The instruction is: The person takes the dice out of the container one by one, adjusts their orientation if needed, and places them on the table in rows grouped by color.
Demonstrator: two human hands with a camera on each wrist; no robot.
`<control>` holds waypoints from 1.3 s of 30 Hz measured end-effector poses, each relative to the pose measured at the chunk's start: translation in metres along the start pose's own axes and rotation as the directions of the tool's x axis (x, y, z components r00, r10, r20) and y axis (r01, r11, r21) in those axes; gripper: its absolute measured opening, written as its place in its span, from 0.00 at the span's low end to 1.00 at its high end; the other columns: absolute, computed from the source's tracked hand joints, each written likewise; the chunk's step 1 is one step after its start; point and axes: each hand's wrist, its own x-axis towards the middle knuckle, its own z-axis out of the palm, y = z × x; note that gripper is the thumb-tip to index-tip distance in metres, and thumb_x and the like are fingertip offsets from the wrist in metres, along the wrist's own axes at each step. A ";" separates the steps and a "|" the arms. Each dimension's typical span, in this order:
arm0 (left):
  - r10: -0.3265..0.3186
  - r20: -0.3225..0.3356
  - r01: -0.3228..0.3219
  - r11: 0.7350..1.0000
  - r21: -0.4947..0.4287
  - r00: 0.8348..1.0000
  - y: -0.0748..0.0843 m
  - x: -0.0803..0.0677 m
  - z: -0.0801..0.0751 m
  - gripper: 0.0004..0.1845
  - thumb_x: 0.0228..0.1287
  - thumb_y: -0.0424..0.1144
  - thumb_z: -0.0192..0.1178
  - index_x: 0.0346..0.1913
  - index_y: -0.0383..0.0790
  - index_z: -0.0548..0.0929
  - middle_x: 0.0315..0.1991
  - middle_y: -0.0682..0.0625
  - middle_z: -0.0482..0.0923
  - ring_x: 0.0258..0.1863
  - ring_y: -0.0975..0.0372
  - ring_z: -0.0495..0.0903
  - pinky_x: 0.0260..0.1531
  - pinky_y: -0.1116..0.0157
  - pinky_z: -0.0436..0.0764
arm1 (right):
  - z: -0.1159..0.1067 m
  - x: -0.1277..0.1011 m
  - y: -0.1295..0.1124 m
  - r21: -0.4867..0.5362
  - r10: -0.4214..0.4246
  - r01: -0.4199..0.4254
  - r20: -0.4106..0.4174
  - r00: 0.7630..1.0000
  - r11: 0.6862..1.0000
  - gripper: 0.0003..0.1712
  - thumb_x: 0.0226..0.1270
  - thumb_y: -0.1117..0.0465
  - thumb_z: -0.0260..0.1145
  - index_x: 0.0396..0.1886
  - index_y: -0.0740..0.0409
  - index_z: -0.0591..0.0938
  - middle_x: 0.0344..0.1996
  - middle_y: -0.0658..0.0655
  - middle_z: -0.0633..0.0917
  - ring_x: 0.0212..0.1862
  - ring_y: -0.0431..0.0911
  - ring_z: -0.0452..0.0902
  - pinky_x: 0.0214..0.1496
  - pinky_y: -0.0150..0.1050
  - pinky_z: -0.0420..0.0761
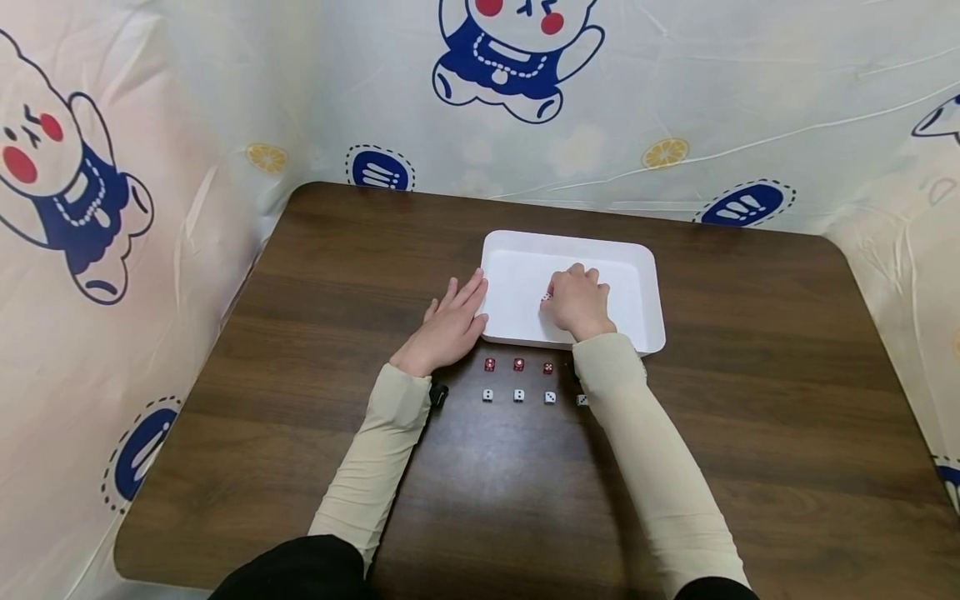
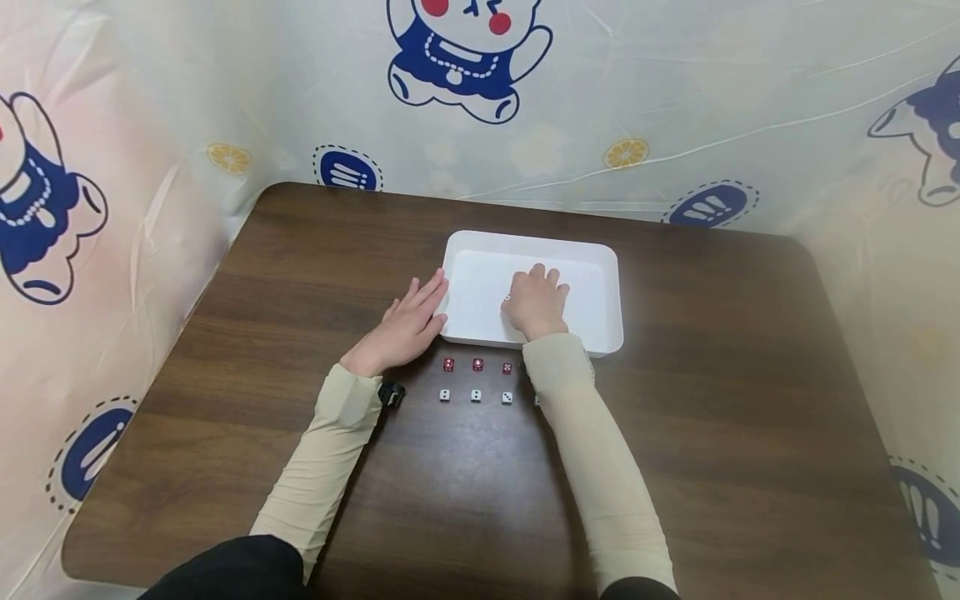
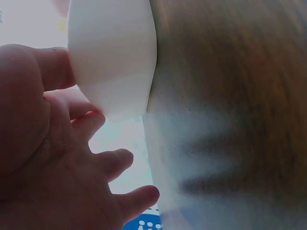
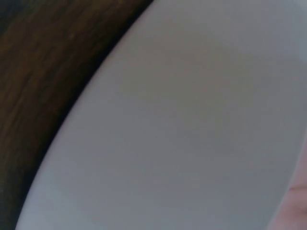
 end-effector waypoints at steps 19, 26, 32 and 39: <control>-0.008 0.007 0.008 1.000 0.013 1.000 0.000 0.001 0.000 0.32 0.77 0.50 0.38 0.78 0.49 0.45 0.79 0.59 0.33 0.78 0.49 0.34 0.70 0.38 0.45 | -0.003 -0.001 0.001 0.004 -0.002 0.002 0.012 1.000 1.000 0.09 0.64 0.57 0.63 0.36 0.58 0.82 0.48 0.64 0.75 0.52 0.60 0.64 0.57 0.61 0.66; -0.007 0.008 0.007 1.000 0.014 1.000 0.001 0.002 0.000 0.32 0.77 0.51 0.39 0.78 0.48 0.45 0.79 0.59 0.32 0.78 0.49 0.34 0.70 0.37 0.45 | -0.005 -0.002 0.001 0.009 0.000 0.000 0.007 1.000 1.000 0.09 0.64 0.57 0.62 0.35 0.58 0.82 0.49 0.64 0.75 0.52 0.59 0.64 0.57 0.60 0.66; -0.006 0.009 0.006 1.000 0.016 1.000 0.000 0.002 0.001 0.32 0.77 0.51 0.38 0.78 0.48 0.45 0.79 0.59 0.32 0.78 0.49 0.33 0.70 0.37 0.45 | -0.007 -0.004 0.000 0.006 0.004 -0.004 0.009 1.000 1.000 0.08 0.64 0.57 0.61 0.35 0.58 0.81 0.49 0.64 0.75 0.52 0.59 0.64 0.57 0.59 0.66; -0.002 0.007 0.002 1.000 0.017 1.000 0.001 0.001 0.001 0.32 0.77 0.51 0.39 0.78 0.48 0.45 0.79 0.59 0.32 0.78 0.49 0.33 0.70 0.37 0.44 | -0.011 -0.007 0.002 0.004 -0.019 0.019 -0.001 1.000 1.000 0.08 0.63 0.57 0.62 0.36 0.57 0.81 0.51 0.64 0.74 0.54 0.60 0.63 0.57 0.59 0.65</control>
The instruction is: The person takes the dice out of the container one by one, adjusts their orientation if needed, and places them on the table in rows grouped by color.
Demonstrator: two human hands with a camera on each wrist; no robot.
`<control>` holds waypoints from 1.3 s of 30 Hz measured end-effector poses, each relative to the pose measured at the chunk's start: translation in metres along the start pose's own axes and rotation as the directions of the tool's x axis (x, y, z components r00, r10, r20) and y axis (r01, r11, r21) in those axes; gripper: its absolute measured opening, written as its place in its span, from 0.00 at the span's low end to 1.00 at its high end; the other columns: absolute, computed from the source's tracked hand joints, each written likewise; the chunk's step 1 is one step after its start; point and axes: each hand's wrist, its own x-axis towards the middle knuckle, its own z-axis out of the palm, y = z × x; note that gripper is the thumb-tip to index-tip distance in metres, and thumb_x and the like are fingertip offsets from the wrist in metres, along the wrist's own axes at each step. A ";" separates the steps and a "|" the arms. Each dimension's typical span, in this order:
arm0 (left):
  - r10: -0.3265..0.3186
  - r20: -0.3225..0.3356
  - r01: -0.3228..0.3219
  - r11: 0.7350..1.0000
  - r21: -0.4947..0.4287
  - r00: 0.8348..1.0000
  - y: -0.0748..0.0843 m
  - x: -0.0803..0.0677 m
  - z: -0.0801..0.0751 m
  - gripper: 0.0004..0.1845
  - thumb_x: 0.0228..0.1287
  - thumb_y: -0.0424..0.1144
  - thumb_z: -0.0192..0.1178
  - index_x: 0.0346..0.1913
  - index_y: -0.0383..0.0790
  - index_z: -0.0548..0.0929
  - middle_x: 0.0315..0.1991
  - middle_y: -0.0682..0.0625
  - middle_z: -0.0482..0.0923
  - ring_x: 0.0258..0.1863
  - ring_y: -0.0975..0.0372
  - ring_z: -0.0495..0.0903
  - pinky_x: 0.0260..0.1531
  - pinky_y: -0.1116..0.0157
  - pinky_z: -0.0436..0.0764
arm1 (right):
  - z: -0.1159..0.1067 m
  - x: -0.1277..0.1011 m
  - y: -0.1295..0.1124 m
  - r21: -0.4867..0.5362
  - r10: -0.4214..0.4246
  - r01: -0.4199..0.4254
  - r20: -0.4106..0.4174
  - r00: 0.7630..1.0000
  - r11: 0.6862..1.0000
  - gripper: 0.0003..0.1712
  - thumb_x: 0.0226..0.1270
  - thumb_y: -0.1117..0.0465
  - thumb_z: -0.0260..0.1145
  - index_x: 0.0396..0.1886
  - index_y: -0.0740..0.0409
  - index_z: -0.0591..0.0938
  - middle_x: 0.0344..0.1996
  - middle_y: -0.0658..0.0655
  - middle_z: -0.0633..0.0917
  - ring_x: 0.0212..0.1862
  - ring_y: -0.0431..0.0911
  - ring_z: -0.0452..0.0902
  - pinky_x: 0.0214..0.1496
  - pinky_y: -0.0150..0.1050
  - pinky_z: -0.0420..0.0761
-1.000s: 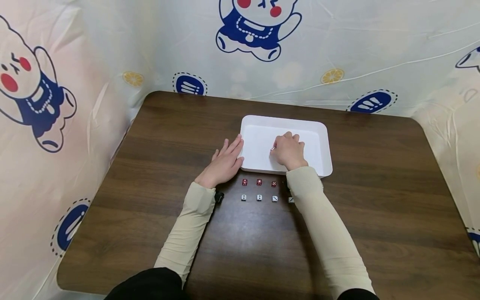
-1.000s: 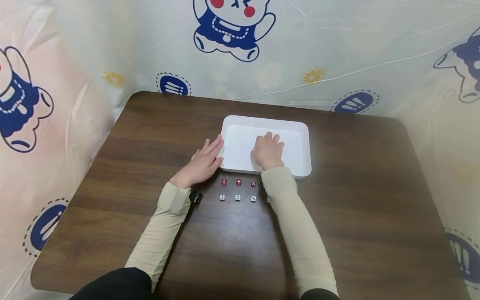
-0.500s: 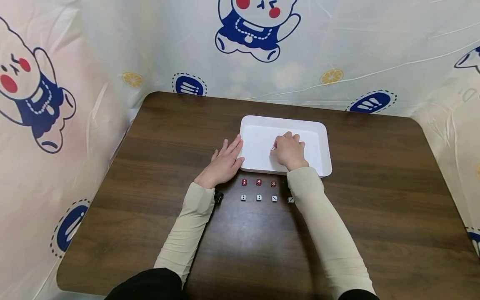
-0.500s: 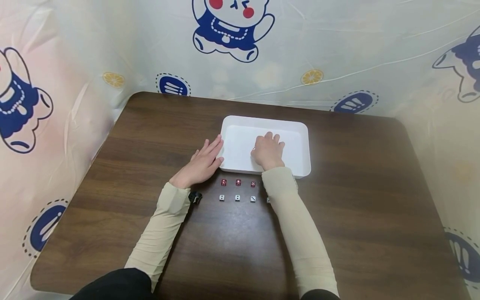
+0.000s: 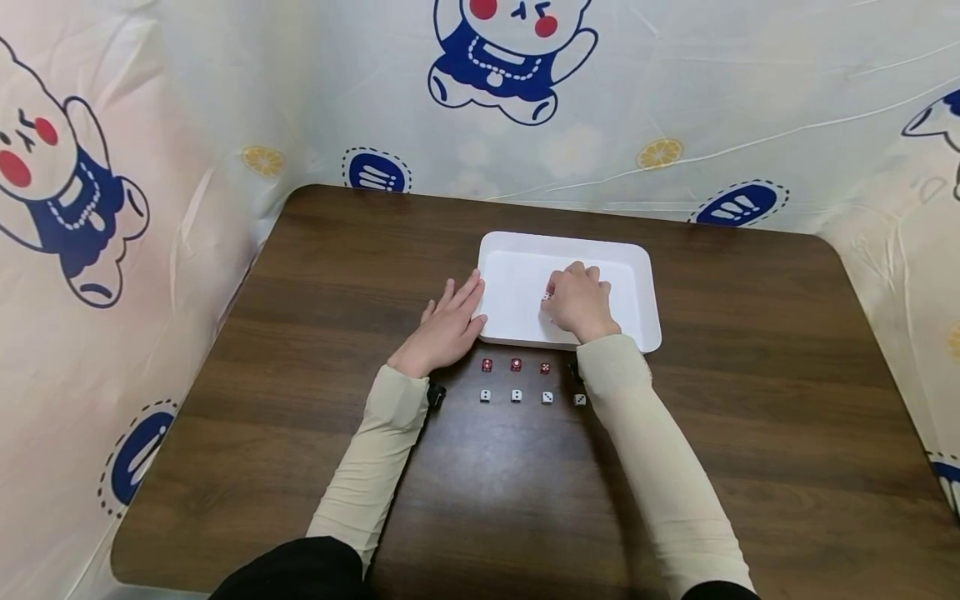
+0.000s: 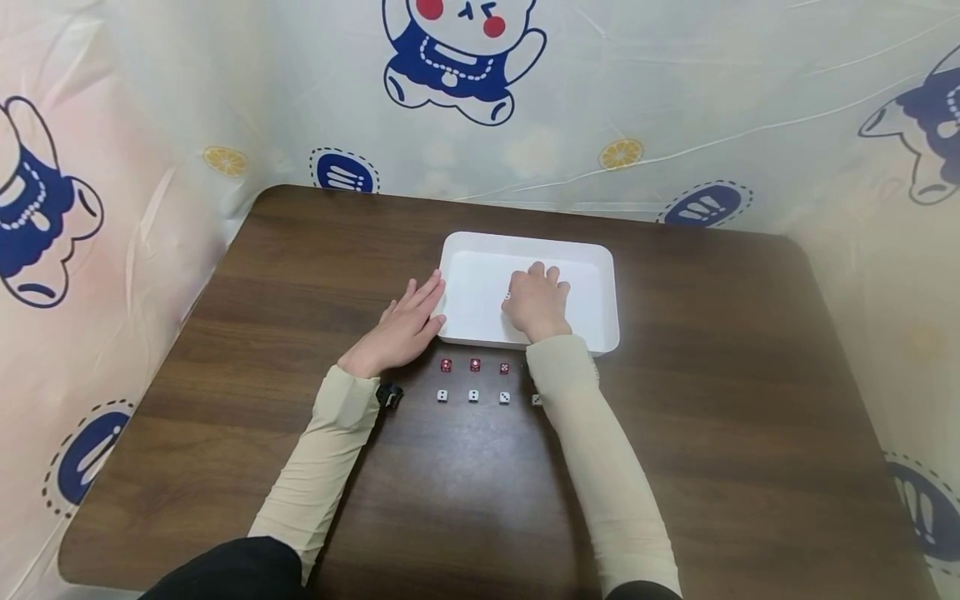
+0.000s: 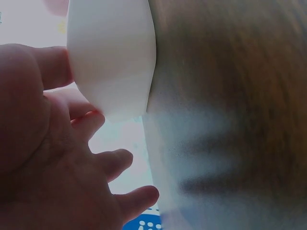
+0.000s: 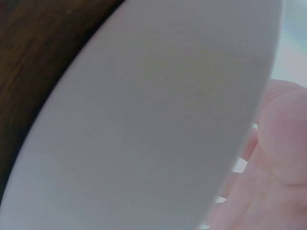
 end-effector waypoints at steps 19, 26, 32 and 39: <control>-0.006 0.006 0.006 1.000 0.002 1.000 -0.002 0.001 0.002 0.32 0.77 0.51 0.38 0.78 0.49 0.44 0.78 0.61 0.31 0.78 0.50 0.32 0.71 0.38 0.44 | -0.011 -0.008 0.001 0.007 -0.072 0.073 -0.011 0.997 0.997 0.09 0.61 0.57 0.65 0.39 0.56 0.84 0.57 0.64 0.73 0.61 0.62 0.60 0.61 0.61 0.62; -0.005 -0.001 0.005 1.000 0.003 1.000 -0.002 0.001 0.001 0.32 0.77 0.51 0.38 0.78 0.49 0.44 0.79 0.60 0.32 0.78 0.50 0.33 0.71 0.38 0.44 | -0.019 -0.013 0.003 0.008 -0.088 0.089 -0.021 0.996 0.996 0.08 0.60 0.58 0.65 0.38 0.55 0.84 0.59 0.65 0.72 0.63 0.63 0.59 0.60 0.62 0.61; -0.005 0.005 0.005 1.000 0.000 1.000 -0.001 0.001 0.001 0.32 0.77 0.51 0.38 0.78 0.48 0.44 0.79 0.60 0.31 0.78 0.50 0.33 0.70 0.38 0.44 | -0.024 -0.016 0.005 -0.004 -0.096 0.096 -0.023 0.995 0.995 0.09 0.61 0.57 0.64 0.38 0.54 0.85 0.63 0.66 0.70 0.65 0.64 0.58 0.62 0.63 0.60; 0.000 0.003 0.000 1.000 -0.005 1.000 -0.001 0.001 0.001 0.32 0.77 0.51 0.38 0.78 0.48 0.44 0.79 0.60 0.31 0.78 0.49 0.33 0.70 0.38 0.44 | -0.030 -0.021 0.008 -0.015 -0.111 0.111 -0.030 0.993 0.994 0.10 0.61 0.57 0.64 0.39 0.54 0.85 0.64 0.65 0.70 0.66 0.65 0.57 0.62 0.64 0.60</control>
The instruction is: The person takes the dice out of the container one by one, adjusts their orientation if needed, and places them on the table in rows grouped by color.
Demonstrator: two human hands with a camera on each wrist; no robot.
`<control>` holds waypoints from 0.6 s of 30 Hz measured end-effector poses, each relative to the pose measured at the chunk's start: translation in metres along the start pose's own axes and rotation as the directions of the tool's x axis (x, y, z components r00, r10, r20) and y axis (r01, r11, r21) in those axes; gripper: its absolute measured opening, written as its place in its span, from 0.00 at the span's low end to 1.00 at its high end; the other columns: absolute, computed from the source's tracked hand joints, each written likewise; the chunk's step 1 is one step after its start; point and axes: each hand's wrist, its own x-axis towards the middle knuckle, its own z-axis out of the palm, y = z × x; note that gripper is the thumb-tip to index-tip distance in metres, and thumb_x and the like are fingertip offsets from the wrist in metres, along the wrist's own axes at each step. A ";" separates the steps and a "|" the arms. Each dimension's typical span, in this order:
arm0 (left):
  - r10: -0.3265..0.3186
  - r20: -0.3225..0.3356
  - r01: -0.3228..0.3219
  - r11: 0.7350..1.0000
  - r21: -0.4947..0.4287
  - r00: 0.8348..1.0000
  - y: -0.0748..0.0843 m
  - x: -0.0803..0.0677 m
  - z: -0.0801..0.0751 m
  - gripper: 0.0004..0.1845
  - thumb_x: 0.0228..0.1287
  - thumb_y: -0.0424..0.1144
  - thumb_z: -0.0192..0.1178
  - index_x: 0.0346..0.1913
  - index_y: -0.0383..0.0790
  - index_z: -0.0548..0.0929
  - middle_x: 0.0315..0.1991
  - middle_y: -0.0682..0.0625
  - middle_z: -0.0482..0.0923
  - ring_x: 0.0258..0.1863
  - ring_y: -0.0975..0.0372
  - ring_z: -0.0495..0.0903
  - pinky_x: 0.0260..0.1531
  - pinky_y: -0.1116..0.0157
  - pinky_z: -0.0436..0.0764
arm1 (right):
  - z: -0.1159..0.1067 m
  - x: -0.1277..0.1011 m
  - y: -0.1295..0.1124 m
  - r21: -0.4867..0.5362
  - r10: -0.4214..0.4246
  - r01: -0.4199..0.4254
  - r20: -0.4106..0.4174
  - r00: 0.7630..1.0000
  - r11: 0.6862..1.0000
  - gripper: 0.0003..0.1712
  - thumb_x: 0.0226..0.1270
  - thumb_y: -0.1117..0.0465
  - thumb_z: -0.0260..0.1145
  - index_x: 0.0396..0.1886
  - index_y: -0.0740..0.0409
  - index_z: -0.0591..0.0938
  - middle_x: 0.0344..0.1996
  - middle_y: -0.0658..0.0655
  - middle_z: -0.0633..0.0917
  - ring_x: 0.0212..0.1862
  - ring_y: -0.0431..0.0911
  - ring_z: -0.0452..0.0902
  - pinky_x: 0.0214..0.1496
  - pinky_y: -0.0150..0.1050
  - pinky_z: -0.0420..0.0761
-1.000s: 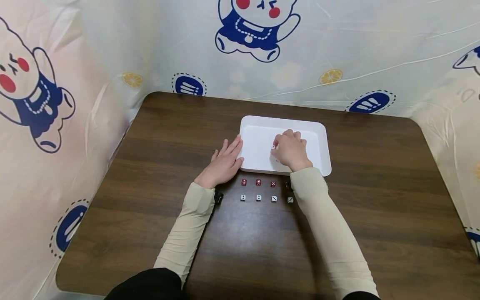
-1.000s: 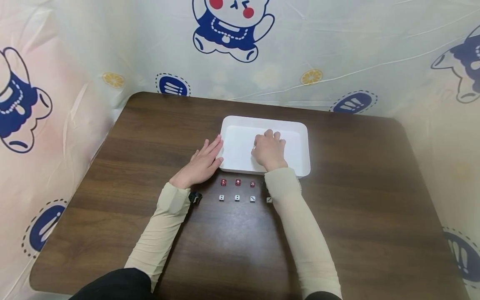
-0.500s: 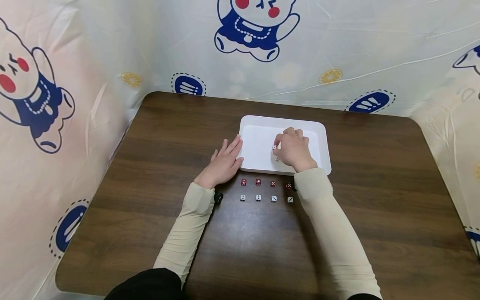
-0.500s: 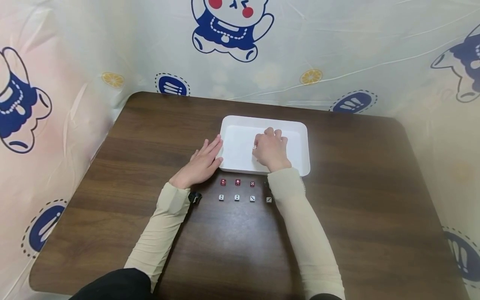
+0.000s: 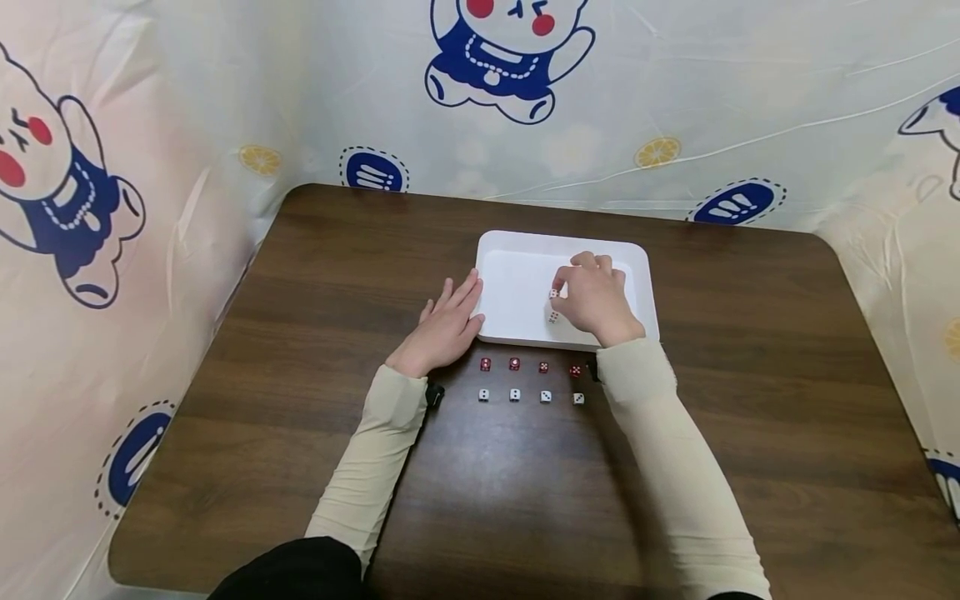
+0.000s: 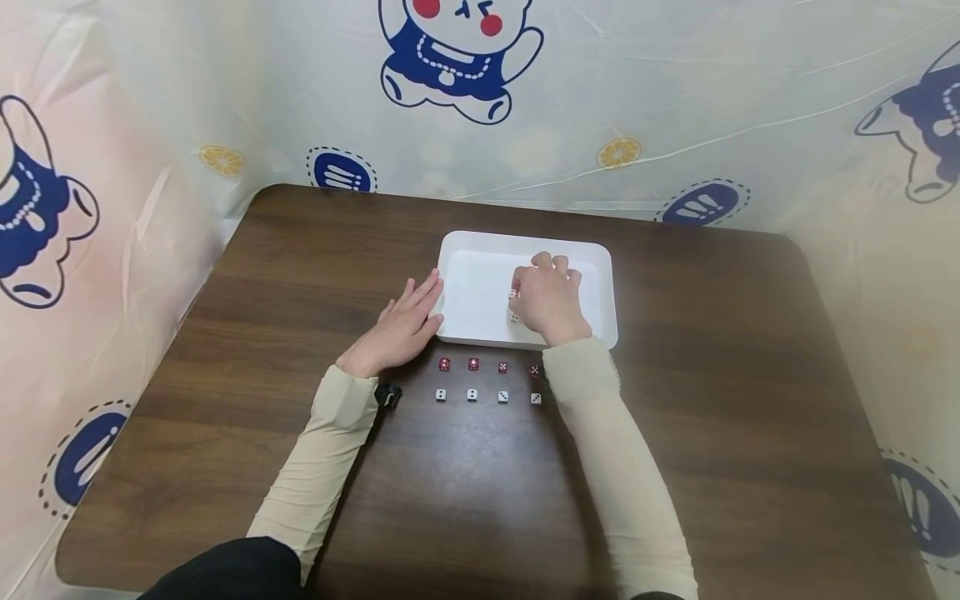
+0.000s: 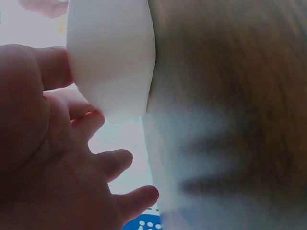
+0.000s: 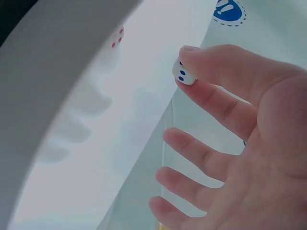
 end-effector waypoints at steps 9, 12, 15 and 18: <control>0.013 -0.008 -0.013 1.000 -0.003 1.000 0.001 0.000 0.000 0.32 0.77 0.49 0.38 0.78 0.47 0.45 0.79 0.59 0.32 0.78 0.49 0.34 0.69 0.36 0.46 | -0.006 -0.007 0.000 -0.003 -0.013 0.013 -0.015 1.000 1.000 0.09 0.61 0.56 0.64 0.39 0.53 0.85 0.66 0.64 0.68 0.68 0.64 0.55 0.63 0.65 0.57; 0.013 -0.007 -0.013 1.000 -0.005 1.000 0.001 0.000 0.000 0.32 0.77 0.49 0.38 0.78 0.47 0.44 0.79 0.59 0.32 0.78 0.49 0.34 0.69 0.36 0.46 | -0.010 -0.011 0.001 -0.007 -0.019 0.019 -0.020 1.000 1.000 0.09 0.61 0.57 0.63 0.38 0.52 0.85 0.66 0.63 0.68 0.68 0.65 0.55 0.63 0.65 0.57; 0.014 -0.007 -0.014 1.000 -0.006 1.000 0.000 0.000 0.000 0.32 0.77 0.49 0.38 0.78 0.47 0.44 0.79 0.59 0.32 0.78 0.48 0.34 0.69 0.36 0.45 | -0.013 -0.016 0.002 -0.006 -0.025 0.025 -0.025 0.999 1.000 0.09 0.61 0.57 0.63 0.38 0.53 0.86 0.66 0.63 0.68 0.68 0.65 0.54 0.63 0.65 0.57; 0.012 -0.008 -0.012 1.000 -0.006 1.000 0.001 0.000 0.000 0.32 0.77 0.49 0.38 0.78 0.47 0.44 0.79 0.59 0.32 0.78 0.49 0.33 0.69 0.36 0.45 | -0.015 -0.021 0.003 0.002 -0.033 0.033 -0.032 0.999 0.999 0.08 0.61 0.57 0.63 0.37 0.53 0.86 0.66 0.64 0.69 0.68 0.65 0.54 0.63 0.65 0.56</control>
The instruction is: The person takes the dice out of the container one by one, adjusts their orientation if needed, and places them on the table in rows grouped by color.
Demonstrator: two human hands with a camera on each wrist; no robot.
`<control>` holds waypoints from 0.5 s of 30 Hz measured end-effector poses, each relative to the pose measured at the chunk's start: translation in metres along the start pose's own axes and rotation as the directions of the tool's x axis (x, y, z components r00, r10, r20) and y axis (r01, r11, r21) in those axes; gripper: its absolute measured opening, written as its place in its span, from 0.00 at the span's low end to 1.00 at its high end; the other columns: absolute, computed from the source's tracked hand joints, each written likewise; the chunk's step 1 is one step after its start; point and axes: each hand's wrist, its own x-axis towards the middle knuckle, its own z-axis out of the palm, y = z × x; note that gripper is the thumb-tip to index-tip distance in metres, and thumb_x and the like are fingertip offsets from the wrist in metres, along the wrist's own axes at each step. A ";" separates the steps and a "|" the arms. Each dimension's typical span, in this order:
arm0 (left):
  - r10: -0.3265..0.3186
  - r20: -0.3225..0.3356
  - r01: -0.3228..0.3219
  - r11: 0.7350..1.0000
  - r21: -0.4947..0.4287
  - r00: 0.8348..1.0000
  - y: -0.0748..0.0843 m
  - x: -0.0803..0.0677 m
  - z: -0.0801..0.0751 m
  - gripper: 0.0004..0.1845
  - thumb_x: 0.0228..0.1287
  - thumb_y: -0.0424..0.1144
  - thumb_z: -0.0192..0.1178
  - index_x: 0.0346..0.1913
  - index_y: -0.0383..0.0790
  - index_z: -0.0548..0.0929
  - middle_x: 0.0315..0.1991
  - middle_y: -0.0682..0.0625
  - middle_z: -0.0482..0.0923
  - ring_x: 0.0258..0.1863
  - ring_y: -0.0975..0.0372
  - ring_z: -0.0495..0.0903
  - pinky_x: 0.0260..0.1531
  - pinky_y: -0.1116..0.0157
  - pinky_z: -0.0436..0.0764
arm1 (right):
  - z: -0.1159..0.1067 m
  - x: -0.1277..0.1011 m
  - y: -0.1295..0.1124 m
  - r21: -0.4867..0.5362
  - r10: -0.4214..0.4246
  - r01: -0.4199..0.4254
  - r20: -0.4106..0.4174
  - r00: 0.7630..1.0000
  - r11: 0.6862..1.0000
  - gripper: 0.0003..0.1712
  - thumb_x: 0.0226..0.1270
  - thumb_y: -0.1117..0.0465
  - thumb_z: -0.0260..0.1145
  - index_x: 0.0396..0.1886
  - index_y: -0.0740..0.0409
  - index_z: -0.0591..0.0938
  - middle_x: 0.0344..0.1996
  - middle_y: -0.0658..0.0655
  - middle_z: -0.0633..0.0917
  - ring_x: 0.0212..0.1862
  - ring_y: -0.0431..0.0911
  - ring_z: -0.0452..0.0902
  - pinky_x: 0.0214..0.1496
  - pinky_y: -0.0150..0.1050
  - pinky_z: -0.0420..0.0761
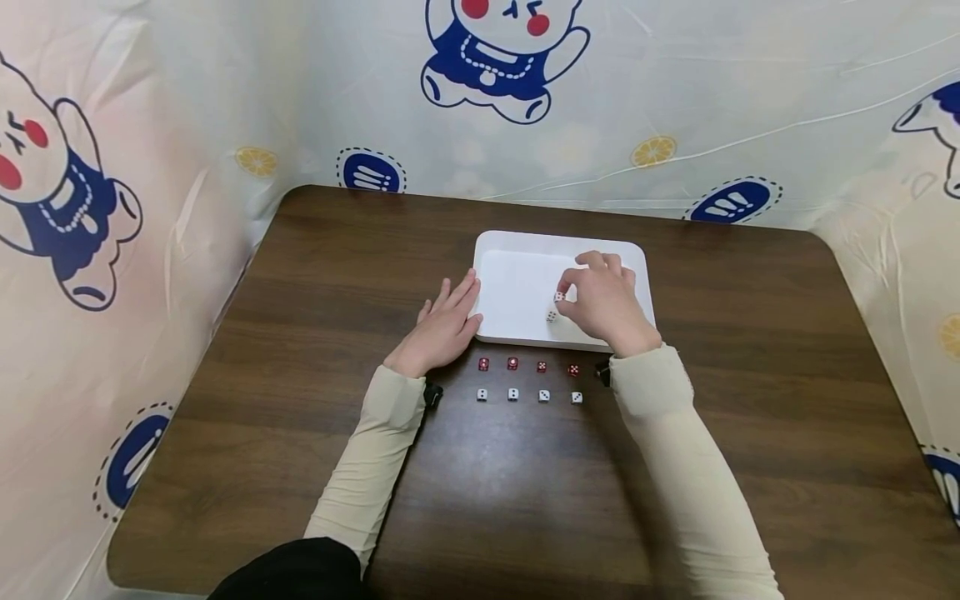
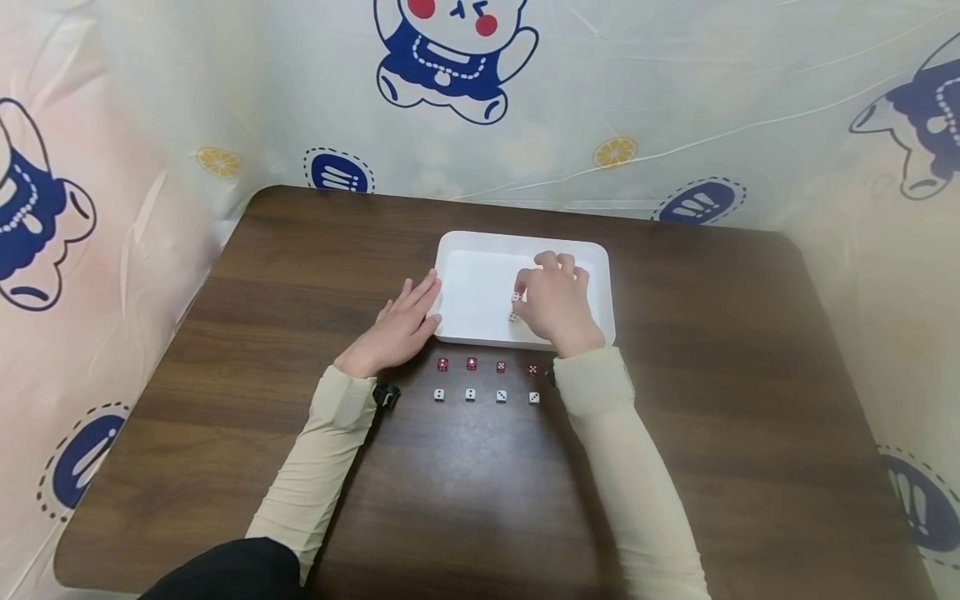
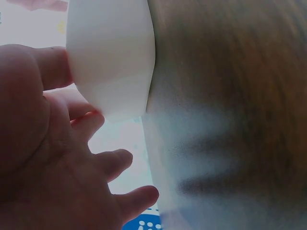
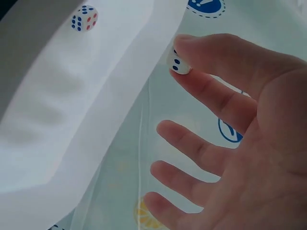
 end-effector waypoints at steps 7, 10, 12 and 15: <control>-0.003 0.002 0.003 1.000 0.005 1.000 0.001 0.000 -0.001 0.32 0.77 0.49 0.38 0.78 0.48 0.44 0.79 0.59 0.31 0.78 0.48 0.34 0.70 0.37 0.45 | -0.005 -0.012 0.004 0.000 -0.026 0.026 -0.014 1.000 1.000 0.08 0.61 0.57 0.64 0.36 0.53 0.86 0.65 0.64 0.70 0.68 0.65 0.55 0.63 0.65 0.56; -0.003 0.003 0.003 1.000 0.002 1.000 0.001 -0.001 -0.001 0.32 0.77 0.49 0.38 0.78 0.47 0.44 0.79 0.59 0.31 0.78 0.48 0.34 0.70 0.37 0.45 | -0.007 -0.017 0.006 0.001 -0.028 0.028 -0.008 1.000 1.000 0.08 0.61 0.57 0.64 0.36 0.53 0.86 0.65 0.64 0.70 0.68 0.65 0.54 0.63 0.65 0.56; -0.005 0.003 0.005 1.000 0.002 1.000 0.001 -0.001 -0.001 0.32 0.77 0.49 0.38 0.78 0.48 0.44 0.79 0.60 0.31 0.78 0.49 0.34 0.70 0.37 0.45 | -0.008 -0.021 0.008 0.003 -0.030 0.030 -0.004 1.000 1.000 0.08 0.61 0.57 0.64 0.35 0.53 0.86 0.64 0.65 0.71 0.68 0.65 0.54 0.63 0.66 0.55; -0.007 0.004 0.007 1.000 0.005 1.000 0.001 -0.001 -0.001 0.32 0.77 0.50 0.37 0.78 0.48 0.44 0.79 0.59 0.31 0.78 0.49 0.34 0.70 0.37 0.45 | -0.007 -0.027 0.011 0.005 -0.034 0.034 -0.002 0.999 0.999 0.07 0.61 0.58 0.65 0.34 0.53 0.87 0.64 0.65 0.71 0.68 0.65 0.54 0.62 0.65 0.55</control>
